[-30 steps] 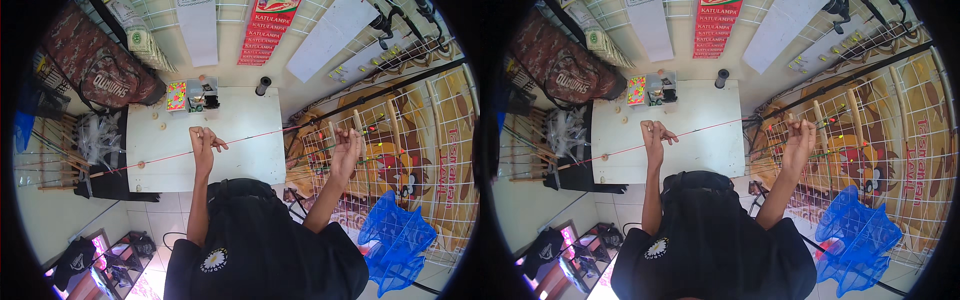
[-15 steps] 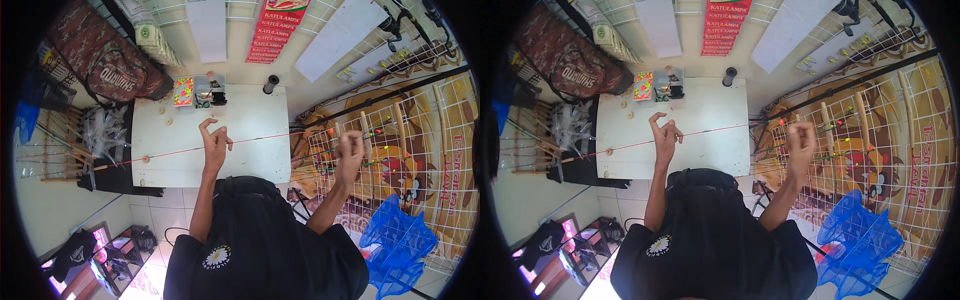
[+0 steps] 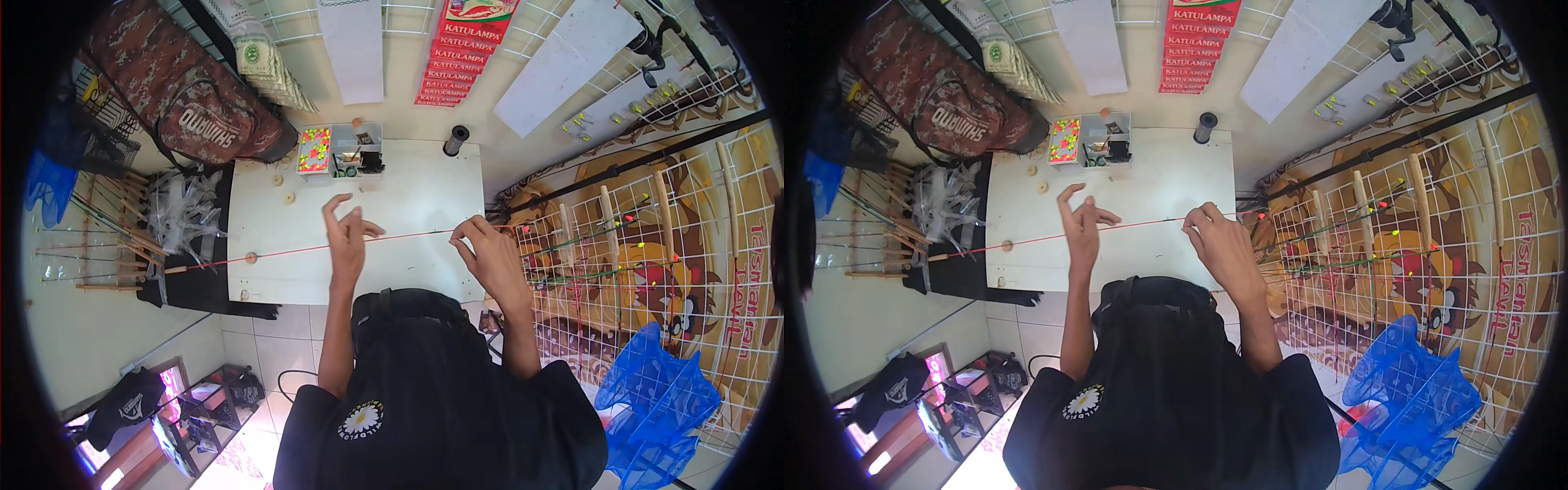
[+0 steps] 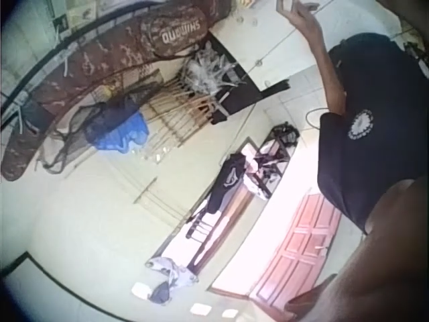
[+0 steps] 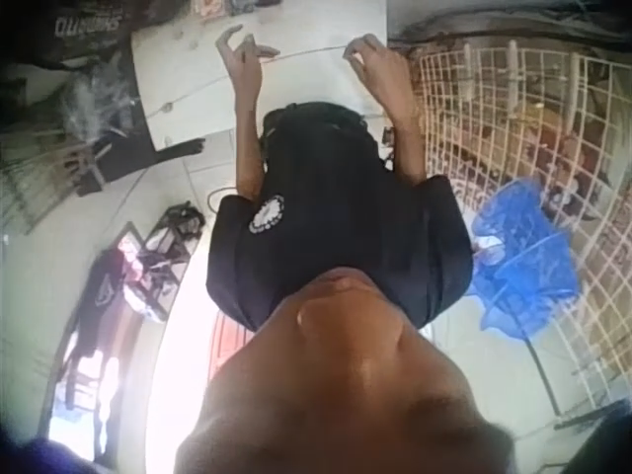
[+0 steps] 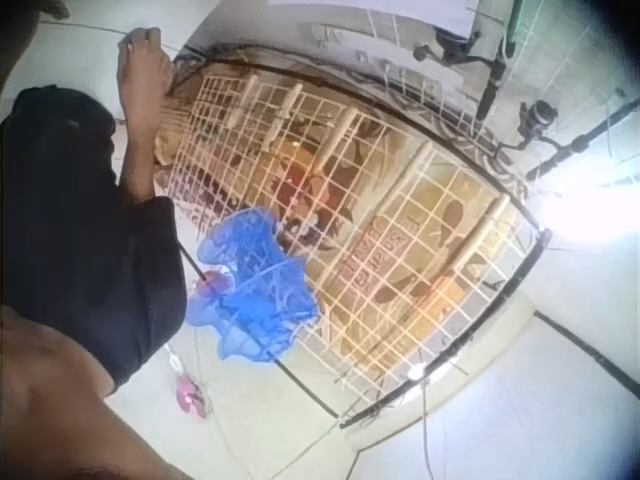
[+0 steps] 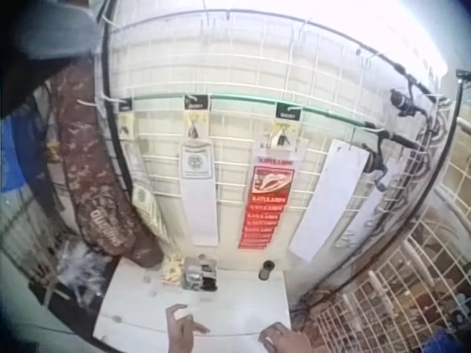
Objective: Repair a fishing rod tip by applying a small component to the end of the rod.
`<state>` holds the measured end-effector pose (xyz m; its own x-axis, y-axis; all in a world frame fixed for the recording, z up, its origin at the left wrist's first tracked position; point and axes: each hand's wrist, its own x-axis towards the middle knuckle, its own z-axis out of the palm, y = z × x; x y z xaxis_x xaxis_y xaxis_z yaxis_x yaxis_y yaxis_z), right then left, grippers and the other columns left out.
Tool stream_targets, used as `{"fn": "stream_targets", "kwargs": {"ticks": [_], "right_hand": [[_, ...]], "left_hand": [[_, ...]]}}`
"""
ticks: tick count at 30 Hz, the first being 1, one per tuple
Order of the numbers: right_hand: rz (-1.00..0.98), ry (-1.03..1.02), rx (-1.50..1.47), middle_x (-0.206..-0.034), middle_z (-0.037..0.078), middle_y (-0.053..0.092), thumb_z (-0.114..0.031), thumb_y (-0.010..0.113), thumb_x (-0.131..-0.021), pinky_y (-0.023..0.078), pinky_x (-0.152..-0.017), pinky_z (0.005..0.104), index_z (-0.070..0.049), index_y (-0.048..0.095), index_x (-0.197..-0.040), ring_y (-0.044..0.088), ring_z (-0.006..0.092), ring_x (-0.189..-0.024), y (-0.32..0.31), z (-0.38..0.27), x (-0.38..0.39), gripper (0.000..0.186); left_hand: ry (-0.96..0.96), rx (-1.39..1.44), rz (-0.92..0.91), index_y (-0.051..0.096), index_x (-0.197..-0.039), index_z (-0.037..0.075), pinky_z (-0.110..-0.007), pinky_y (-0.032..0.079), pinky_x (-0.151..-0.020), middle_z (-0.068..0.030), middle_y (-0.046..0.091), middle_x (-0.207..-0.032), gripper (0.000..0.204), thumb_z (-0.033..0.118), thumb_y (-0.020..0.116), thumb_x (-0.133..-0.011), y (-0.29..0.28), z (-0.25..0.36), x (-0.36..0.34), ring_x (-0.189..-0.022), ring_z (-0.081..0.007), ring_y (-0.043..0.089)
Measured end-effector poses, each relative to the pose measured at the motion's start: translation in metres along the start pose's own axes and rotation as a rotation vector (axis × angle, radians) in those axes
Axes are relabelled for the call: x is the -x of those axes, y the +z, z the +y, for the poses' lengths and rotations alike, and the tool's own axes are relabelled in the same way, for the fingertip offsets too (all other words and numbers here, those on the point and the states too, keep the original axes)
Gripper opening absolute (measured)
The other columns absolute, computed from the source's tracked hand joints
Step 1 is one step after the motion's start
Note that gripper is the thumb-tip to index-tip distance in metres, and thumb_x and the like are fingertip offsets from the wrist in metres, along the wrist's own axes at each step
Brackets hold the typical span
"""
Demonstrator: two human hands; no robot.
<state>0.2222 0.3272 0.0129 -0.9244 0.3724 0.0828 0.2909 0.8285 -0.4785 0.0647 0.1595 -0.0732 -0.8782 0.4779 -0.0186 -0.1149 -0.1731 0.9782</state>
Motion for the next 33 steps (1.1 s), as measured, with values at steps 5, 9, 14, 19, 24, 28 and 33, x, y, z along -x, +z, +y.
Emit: {"fn": "stream_targets", "kwargs": {"ticks": [5, 9, 14, 19, 24, 28, 33], "right_hand": [[-0.011, -0.02, 0.054, -0.092, 0.006, 0.06, -0.018, 0.064, -0.088, 0.047, -0.06, 0.0412, -0.008, 0.06, -0.09, 0.062, 0.0291, -0.072, 0.001, -0.001, 0.0, 0.011], [-0.047, -0.028, 0.069, -0.094, 0.007, 0.06, -0.018, 0.063, -0.089, 0.048, -0.061, 0.0409, -0.007, 0.061, -0.092, 0.064, 0.0282, -0.077, 0.001, 0.001, -0.001, 0.011], [-0.074, -0.019, 0.099, -0.094, 0.007, 0.06, -0.018, 0.063, -0.089, 0.049, -0.062, 0.0406, -0.007, 0.061, -0.091, 0.065, 0.0284, -0.077, -0.001, -0.001, -0.003, 0.012], [-0.09, -0.026, 0.103, -0.094, 0.007, 0.06, -0.019, 0.063, -0.089, 0.05, -0.062, 0.0402, -0.008, 0.061, -0.091, 0.065, 0.0282, -0.077, -0.002, -0.003, -0.004, 0.012], [-0.063, -0.026, 0.109, -0.093, 0.006, 0.06, -0.018, 0.063, -0.088, 0.049, -0.062, 0.0402, -0.008, 0.061, -0.09, 0.064, 0.0278, -0.076, 0.001, -0.002, -0.005, 0.011], [-0.06, -0.033, 0.105, -0.091, 0.007, 0.06, -0.018, 0.064, -0.088, 0.049, -0.063, 0.0403, -0.008, 0.061, -0.091, 0.064, 0.0287, -0.075, -0.002, -0.003, -0.005, 0.011], [-0.052, -0.026, 0.097, -0.091, 0.007, 0.06, -0.018, 0.064, -0.087, 0.05, -0.063, 0.0411, -0.008, 0.061, -0.093, 0.064, 0.03, -0.073, -0.004, -0.007, -0.004, 0.013]], "left_hand": [[0.093, -0.343, 0.244, 0.046, -0.119, 0.004, -0.026, 0.026, -0.052, 0.0044, 0.034, -0.057, 0.023, 0.016, 0.049, -0.1, -0.036, 0.007, -0.008, -0.055, -0.0062, 0.028], [0.079, -0.603, 0.212, 0.054, -0.11, 0.005, -0.029, 0.025, -0.05, 0.0014, 0.028, -0.057, 0.017, 0.018, 0.055, -0.098, -0.058, 0.008, -0.009, -0.055, -0.0085, 0.026], [0.006, -0.794, 0.268, 0.06, -0.099, 0.005, -0.029, 0.027, -0.05, 0.0002, 0.028, -0.056, 0.017, 0.021, 0.062, -0.094, -0.076, 0.0, -0.007, -0.053, -0.0104, 0.028], [-0.125, -0.754, 0.143, 0.063, -0.103, 0.005, -0.029, 0.036, -0.057, -0.003, 0.044, -0.062, 0.018, 0.018, 0.063, -0.092, -0.078, 0.008, -0.008, -0.058, -0.0124, 0.041], [0.142, -0.707, 0.189, 0.063, -0.107, 0.004, -0.033, 0.045, -0.085, -0.0108, 0.06, -0.102, 0.017, 0.012, 0.061, -0.092, -0.035, 0.037, -0.005, -0.096, -0.0224, 0.059], [0.437, -0.624, 0.05, 0.064, -0.104, 0.003, -0.036, 0.046, -0.09, -0.0125, 0.061, -0.107, 0.018, 0.004, 0.064, -0.087, 0.02, 0.063, 0.01, -0.101, -0.0274, 0.059], [0.406, -0.584, -0.379, 0.067, -0.105, 0.006, -0.036, 0.049, -0.084, -0.012, 0.064, -0.104, 0.024, 0.014, 0.071, -0.083, 0.053, 0.045, 0.012, -0.094, -0.0254, 0.062]]}}
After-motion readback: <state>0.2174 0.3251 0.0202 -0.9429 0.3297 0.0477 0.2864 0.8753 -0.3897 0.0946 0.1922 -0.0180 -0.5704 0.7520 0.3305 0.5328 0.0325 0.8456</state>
